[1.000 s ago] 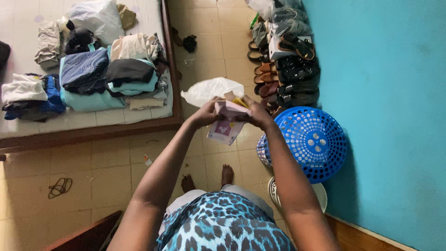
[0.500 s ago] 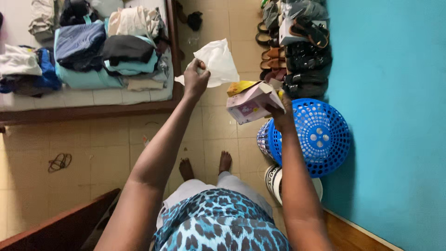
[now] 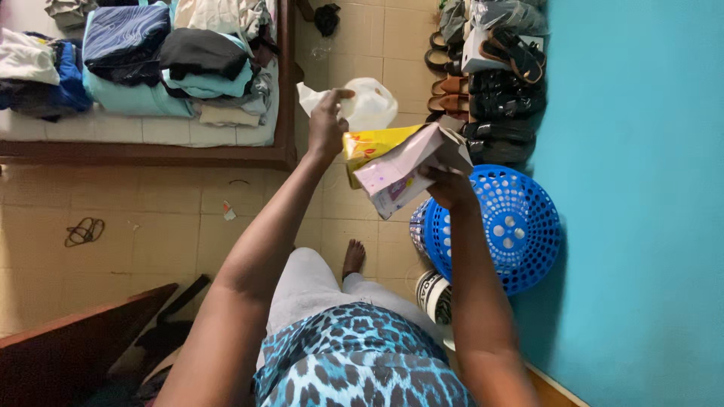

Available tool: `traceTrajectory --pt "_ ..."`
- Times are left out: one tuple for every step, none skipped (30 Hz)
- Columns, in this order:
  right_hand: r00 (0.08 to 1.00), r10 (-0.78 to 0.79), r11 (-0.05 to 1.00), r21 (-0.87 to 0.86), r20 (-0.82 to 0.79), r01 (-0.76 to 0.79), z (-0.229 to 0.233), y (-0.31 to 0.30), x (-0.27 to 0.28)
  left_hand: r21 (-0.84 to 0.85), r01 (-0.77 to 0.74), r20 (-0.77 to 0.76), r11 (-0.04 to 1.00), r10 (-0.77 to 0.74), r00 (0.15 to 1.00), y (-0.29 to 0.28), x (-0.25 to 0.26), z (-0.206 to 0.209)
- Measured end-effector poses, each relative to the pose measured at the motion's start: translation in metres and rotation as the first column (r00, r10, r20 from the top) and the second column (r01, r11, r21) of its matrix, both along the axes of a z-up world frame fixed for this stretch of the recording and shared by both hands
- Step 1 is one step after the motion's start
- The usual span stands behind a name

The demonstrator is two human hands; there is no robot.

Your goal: The person gathers various documents, small electronics, and items of clothing from the floor and bed, and places them into a black backpack and a large tote bag.

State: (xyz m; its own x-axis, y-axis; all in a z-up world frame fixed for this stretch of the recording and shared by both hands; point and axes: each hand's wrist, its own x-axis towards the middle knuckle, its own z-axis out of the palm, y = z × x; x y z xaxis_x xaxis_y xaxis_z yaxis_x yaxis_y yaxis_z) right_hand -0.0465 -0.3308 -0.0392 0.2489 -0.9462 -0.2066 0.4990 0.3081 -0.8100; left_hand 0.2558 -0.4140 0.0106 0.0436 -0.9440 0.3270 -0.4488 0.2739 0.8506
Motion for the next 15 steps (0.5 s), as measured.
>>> traceTrajectory --pt "0.991 0.029 0.999 0.036 0.13 -0.034 -0.001 -0.003 0.004 -0.025 0.049 -0.014 0.998 -0.049 0.999 0.0 -0.003 -0.008" --pt "0.965 0.053 0.995 0.068 0.258 -0.073 0.0 -0.004 0.007 -0.051 0.098 -0.026 0.994 -0.099 0.995 -0.001 -0.005 -0.017" --pt "0.96 0.047 0.995 0.069 0.274 -0.068 0.002 -0.006 0.011 0.086 0.13 -0.164 0.988 -0.115 0.98 -0.006 -0.008 -0.026" --pt "0.956 0.041 0.995 0.07 0.291 -0.064 0.005 -0.007 0.017 0.214 0.181 -0.299 0.96 -0.112 0.948 -0.012 -0.01 -0.035" --pt "0.951 0.033 0.996 0.073 0.309 -0.058 0.008 -0.008 0.02 0.331 0.249 -0.427 0.91 -0.091 0.9 -0.017 -0.01 -0.042" --pt "0.944 0.015 0.996 0.077 0.33 -0.042 0.013 -0.009 0.022 0.311 0.304 -0.525 0.9 -0.103 0.845 -0.017 -0.007 -0.047" --pt "0.936 0.0 0.996 0.08 0.351 -0.03 0.018 -0.011 0.023 0.285 0.353 -0.616 0.891 -0.112 0.78 -0.013 -0.001 -0.051" --pt "0.928 -0.015 0.996 0.084 0.372 -0.018 0.024 -0.013 0.023 0.254 0.4 -0.699 0.881 -0.119 0.705 -0.011 0.003 -0.053" --pt "0.913 -0.041 0.996 0.087 0.405 0.006 0.028 -0.015 0.024 0.249 0.42 -0.698 0.873 -0.139 0.702 -0.013 0.006 -0.053" --pt "0.896 -0.066 0.995 0.091 0.438 0.029 0.033 -0.019 0.024 0.243 0.439 -0.698 0.865 -0.158 0.698 -0.016 0.007 -0.051" --pt "0.877 -0.091 0.994 0.098 0.471 0.05 0.036 -0.02 0.025 0.24 0.457 -0.697 0.857 -0.176 0.695 -0.015 0.009 -0.047" --pt "0.886 -0.119 0.993 0.073 0.448 0.096 0.04 -0.019 0.028 0.317 0.367 -0.615 0.875 -0.104 0.781 -0.01 0.009 -0.042" --pt "0.893 -0.147 0.989 0.038 0.426 0.145 0.044 -0.02 0.029 0.376 0.27 -0.522 0.886 -0.038 0.852 -0.009 0.007 -0.033" --pt "0.897 -0.177 0.981 0.002 0.406 0.192 0.05 -0.022 0.031 0.424 0.166 -0.42 0.891 0.031 0.907 -0.009 0.006 -0.024" --pt "0.9 -0.185 0.978 -0.011 0.396 0.206 0.055 -0.021 0.031 0.413 0.076 -0.362 0.907 0.086 0.928 -0.006 0.003 -0.016"
